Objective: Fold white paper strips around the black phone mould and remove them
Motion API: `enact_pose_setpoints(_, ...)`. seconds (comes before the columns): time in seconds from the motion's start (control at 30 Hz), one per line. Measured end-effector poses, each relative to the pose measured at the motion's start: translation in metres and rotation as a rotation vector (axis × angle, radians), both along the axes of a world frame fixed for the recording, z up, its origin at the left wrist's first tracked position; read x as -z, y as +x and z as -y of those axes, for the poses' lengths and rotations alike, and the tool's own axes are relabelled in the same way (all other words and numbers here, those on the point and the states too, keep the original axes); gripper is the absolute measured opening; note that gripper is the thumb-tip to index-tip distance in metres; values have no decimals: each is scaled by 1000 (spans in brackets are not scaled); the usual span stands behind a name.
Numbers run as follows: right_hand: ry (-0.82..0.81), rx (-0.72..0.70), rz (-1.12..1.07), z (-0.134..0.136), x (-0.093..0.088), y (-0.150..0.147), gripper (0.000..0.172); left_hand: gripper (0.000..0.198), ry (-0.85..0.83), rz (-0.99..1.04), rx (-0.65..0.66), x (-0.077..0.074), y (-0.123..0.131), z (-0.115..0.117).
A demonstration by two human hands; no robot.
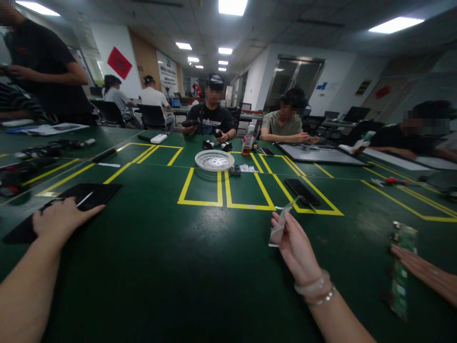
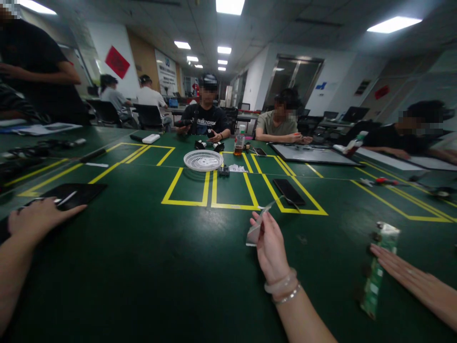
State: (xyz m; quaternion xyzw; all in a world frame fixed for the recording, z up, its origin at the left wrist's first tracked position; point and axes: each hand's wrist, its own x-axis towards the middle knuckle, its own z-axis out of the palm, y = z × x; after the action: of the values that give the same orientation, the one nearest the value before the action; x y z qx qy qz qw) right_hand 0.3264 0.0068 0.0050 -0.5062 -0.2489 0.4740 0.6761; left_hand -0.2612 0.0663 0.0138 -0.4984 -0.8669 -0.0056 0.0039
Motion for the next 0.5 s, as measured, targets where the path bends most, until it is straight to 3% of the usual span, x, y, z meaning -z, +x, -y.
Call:
enact_pose_setpoints(0.1, 16, -7, 25, 0, 0, 1, 29, 107, 29, 32, 65, -8, 12, -2)
enact_pose_setpoints(0.17, 18, -8, 14, 0, 0, 0, 29, 103, 74, 61, 179, -16, 30, -6)
enact_pose_setpoints(0.33, 24, 6, -1, 0, 1, -1, 32, 81, 248, 86, 718, -22, 117, -5)
enact_pose_setpoints(0.5, 38, 1, -24, -1, 1, -3, 35, 74, 216, 243, 1228, -10, 217, 29)
